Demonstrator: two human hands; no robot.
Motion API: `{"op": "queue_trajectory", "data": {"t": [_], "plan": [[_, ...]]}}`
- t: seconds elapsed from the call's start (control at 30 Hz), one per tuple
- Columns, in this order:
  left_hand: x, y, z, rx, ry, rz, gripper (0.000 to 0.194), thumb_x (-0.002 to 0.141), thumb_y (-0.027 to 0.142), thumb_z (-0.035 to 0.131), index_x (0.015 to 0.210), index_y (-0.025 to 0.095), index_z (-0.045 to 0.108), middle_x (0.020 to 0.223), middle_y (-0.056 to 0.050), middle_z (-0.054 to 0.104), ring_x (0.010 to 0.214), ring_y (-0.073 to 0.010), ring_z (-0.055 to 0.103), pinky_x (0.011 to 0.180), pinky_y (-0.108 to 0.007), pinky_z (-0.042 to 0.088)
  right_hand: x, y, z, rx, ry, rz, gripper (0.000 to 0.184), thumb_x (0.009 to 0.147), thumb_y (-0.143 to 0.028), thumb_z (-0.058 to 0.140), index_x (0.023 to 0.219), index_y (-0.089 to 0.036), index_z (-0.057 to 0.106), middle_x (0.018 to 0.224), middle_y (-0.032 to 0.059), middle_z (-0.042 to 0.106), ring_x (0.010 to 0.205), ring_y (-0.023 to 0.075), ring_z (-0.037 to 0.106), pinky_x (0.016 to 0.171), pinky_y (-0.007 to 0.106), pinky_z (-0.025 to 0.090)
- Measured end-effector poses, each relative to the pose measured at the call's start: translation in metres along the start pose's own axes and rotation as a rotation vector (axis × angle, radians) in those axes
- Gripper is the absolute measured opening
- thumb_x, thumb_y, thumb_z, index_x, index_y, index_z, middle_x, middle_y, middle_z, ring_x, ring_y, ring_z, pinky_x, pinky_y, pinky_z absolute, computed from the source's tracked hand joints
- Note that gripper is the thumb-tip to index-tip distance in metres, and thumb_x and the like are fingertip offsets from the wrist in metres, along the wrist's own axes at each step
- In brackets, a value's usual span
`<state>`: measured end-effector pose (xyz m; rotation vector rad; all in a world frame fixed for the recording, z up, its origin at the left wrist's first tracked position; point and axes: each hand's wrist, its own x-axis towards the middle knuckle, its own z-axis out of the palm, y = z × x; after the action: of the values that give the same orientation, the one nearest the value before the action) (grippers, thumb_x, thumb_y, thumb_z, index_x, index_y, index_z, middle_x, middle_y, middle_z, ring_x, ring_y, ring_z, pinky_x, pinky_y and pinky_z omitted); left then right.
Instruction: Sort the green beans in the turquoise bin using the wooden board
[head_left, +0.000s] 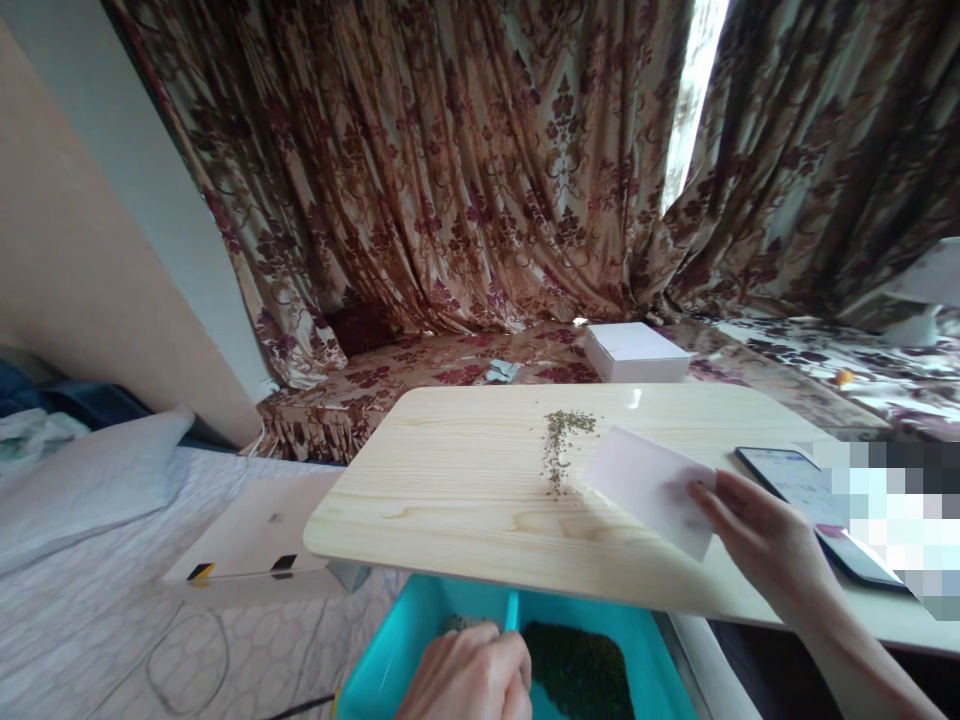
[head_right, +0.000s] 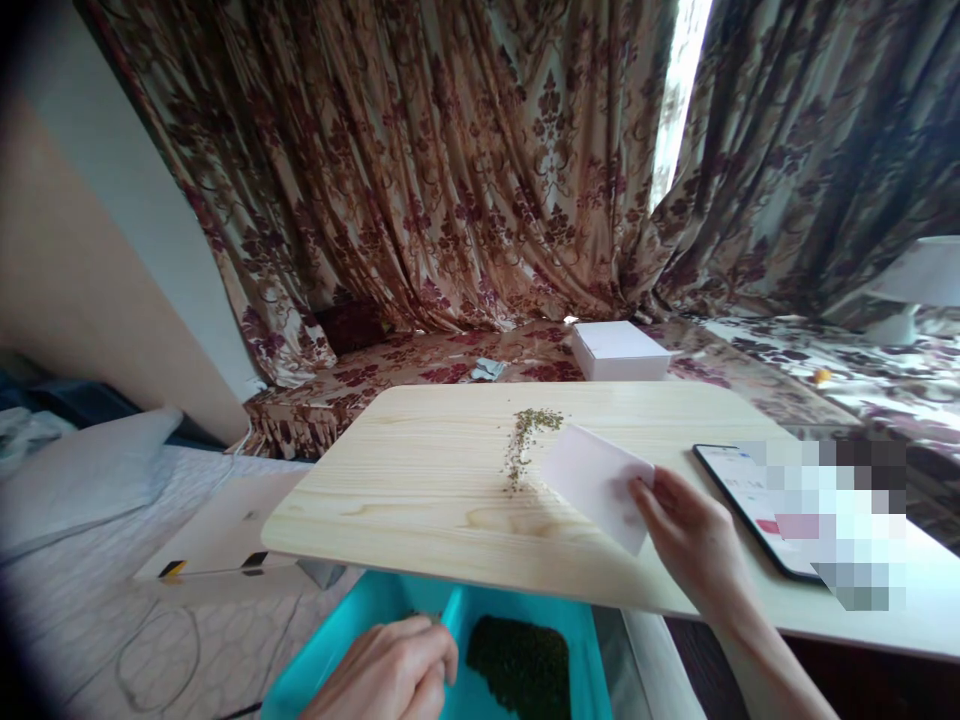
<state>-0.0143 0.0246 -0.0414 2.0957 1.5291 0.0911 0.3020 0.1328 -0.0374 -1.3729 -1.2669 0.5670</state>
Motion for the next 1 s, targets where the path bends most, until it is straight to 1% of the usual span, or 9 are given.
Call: {"op": "queue_trajectory", "data": {"t": [0.1,0.27,0.4,0.5,0.6,0.73,0.87,0.93,1.0], "plan": [[0.0,0.002,0.0,0.003,-0.005,0.014,0.028,0.094,0.014,0.045,0.099,0.023,0.071,0.102,-0.004,0.072,0.099,-0.0228,0.067,0.089,-0.028,0.046,0.004,-0.001,0.014,0.042,-0.032,-0.011,0.024,0.069,-0.051,0.076,0.078,-0.029,0.074,0.076,0.0046,0.082,0.072,0.0268,0.079,0.062,0.035,0.064],[0.001,0.001,0.001,0.014,-0.019,-0.006,0.029,0.091,0.013,0.046,0.098,0.024,0.072,0.102,-0.004,0.073,0.099,-0.0231,0.068,0.087,-0.028,0.046,0.01,0.0,0.033,0.073,-0.062,-0.029,0.03,0.068,-0.055,0.074,0.069,-0.026,0.067,0.067,0.0041,0.078,0.067,0.025,0.076,0.056,0.032,0.06],[-0.001,0.001,0.001,0.001,0.002,0.011,0.028,0.095,0.015,0.045,0.1,0.023,0.072,0.102,-0.005,0.072,0.1,-0.0235,0.067,0.09,-0.029,0.046,0.008,-0.001,0.042,0.081,-0.085,-0.033,0.029,0.069,-0.055,0.073,0.067,-0.027,0.064,0.064,0.0021,0.076,0.064,0.0229,0.074,0.054,0.03,0.058],[-0.003,0.002,0.001,-0.001,0.007,0.015,0.028,0.095,0.015,0.045,0.099,0.023,0.071,0.102,-0.005,0.072,0.1,-0.0234,0.067,0.091,-0.03,0.046,0.004,-0.004,0.044,0.072,-0.116,-0.037,0.03,0.068,-0.055,0.074,0.065,-0.027,0.064,0.061,0.0011,0.074,0.062,0.0223,0.072,0.054,0.03,0.058],[-0.004,0.003,0.0,0.0,0.01,0.015,0.027,0.095,0.015,0.046,0.099,0.023,0.071,0.101,-0.005,0.072,0.1,-0.023,0.067,0.091,-0.029,0.046,0.001,-0.007,0.037,0.061,-0.13,-0.04,0.032,0.069,-0.058,0.075,0.067,-0.027,0.066,0.065,0.0025,0.076,0.066,0.0237,0.074,0.057,0.031,0.06],[-0.005,0.006,-0.001,-0.006,0.033,0.006,0.028,0.095,0.014,0.043,0.096,0.023,0.07,0.1,-0.004,0.071,0.099,-0.0224,0.066,0.09,-0.028,0.045,0.002,-0.007,0.011,0.037,-0.058,-0.042,0.038,0.065,-0.061,0.08,0.08,-0.027,0.074,0.078,0.0044,0.082,0.073,0.0265,0.078,0.066,0.036,0.065],[-0.007,0.009,-0.001,-0.01,0.031,-0.001,0.028,0.095,0.014,0.043,0.096,0.022,0.07,0.099,-0.005,0.071,0.097,-0.0234,0.066,0.089,-0.029,0.046,0.002,-0.003,-0.014,-0.003,0.008,-0.01,0.039,0.06,-0.063,0.083,0.075,-0.029,0.073,0.073,0.0041,0.08,0.075,0.0303,0.079,0.069,0.04,0.066],[-0.006,0.013,0.0,0.003,0.006,-0.001,0.028,0.095,0.014,0.044,0.099,0.023,0.07,0.101,-0.005,0.071,0.098,-0.0246,0.066,0.09,-0.031,0.046,0.002,0.001,-0.022,-0.007,0.04,0.009,0.037,0.06,-0.062,0.084,0.072,-0.03,0.072,0.07,0.0041,0.079,0.076,0.0312,0.079,0.069,0.041,0.066],[-0.003,0.022,0.002,0.015,-0.034,0.005,0.028,0.095,0.015,0.044,0.103,0.023,0.07,0.106,-0.005,0.07,0.101,-0.0263,0.066,0.091,-0.033,0.046,0.004,0.006,-0.028,-0.019,0.055,0.022,0.036,0.06,-0.061,0.083,0.073,-0.03,0.073,0.072,0.0046,0.08,0.078,0.0319,0.079,0.069,0.041,0.065]]}}
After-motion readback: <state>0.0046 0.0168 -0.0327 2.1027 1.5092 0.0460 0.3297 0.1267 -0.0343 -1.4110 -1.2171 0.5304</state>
